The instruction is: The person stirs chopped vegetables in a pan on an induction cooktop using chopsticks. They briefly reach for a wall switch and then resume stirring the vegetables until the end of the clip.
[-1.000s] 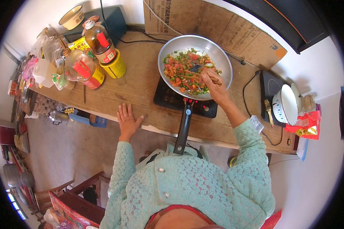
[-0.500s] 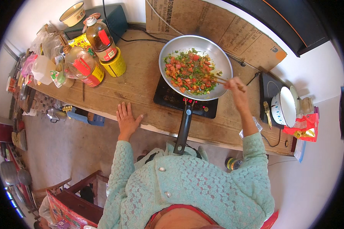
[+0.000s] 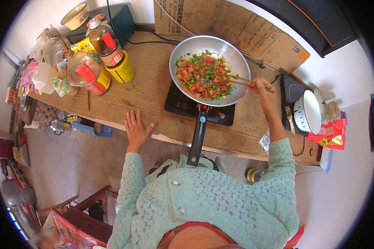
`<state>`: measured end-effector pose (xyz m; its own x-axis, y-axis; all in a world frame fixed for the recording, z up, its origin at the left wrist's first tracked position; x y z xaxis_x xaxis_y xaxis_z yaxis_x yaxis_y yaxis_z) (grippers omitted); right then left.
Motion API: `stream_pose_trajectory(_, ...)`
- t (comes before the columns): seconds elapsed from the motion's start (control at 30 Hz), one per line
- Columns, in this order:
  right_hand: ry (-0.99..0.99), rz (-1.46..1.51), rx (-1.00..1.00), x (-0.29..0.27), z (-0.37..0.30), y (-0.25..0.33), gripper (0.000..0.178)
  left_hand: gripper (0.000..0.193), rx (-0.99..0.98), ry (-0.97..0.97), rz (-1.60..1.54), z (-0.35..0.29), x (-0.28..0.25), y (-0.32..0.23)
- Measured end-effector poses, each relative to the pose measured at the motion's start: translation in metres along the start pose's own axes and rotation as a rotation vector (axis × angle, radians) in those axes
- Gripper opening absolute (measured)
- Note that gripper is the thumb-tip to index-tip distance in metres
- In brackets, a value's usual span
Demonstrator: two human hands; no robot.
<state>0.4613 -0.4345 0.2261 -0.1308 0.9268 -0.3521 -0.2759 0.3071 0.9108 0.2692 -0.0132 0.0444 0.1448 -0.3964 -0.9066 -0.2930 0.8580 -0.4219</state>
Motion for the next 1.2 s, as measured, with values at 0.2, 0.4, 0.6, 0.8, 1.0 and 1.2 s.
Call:
stream_pose_trajectory(0.2, 0.011, -0.053, -0.039, -0.005, -0.010, -0.004, 0.030, 0.084, -0.004, 0.014, -0.004, 0.000, 0.000, -0.001)
stream_pose_trajectory(0.4, 0.215, 0.011, -0.055, 0.069, -0.036, 0.042, 0.030, 0.085, -0.016, 0.023, 0.013, 0.000, -0.002, 0.001)
stream_pose_trajectory(0.6, 0.252, 0.141, -0.063, 0.077, -0.036, 0.016, 0.027, 0.085, -0.005, 0.007, 0.001, 0.000, -0.002, 0.001)
stream_pose_trajectory(0.8, 0.082, 0.041, 0.041, -0.003, -0.021, 0.017, 0.027, 0.085, -0.008, 0.004, -0.003, 0.000, 0.000, 0.002)
stream_pose_trajectory(1.0, 0.135, 0.181, 0.132, 0.029, -0.038, 0.022, 0.033, 0.085, -0.001, 0.011, -0.004, 0.000, -0.002, -0.002)
stream_pose_trajectory(1.2, 0.222, 0.187, 0.027, 0.082, -0.023, 0.028, 0.035, 0.085, -0.009, 0.011, 0.015, 0.000, 0.003, 0.005)
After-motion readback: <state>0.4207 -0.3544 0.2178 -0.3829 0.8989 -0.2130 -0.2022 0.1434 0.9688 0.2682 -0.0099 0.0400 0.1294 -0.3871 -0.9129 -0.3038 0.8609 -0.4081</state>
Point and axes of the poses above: each hand's wrist, its own z-axis towards the middle knuckle, its own x-axis out of the palm, y = z × x, the point moved 5 cm from there along z, towards the middle knuckle, and after that the axes turned 6 degrees about -z, right-handed, at the moved point
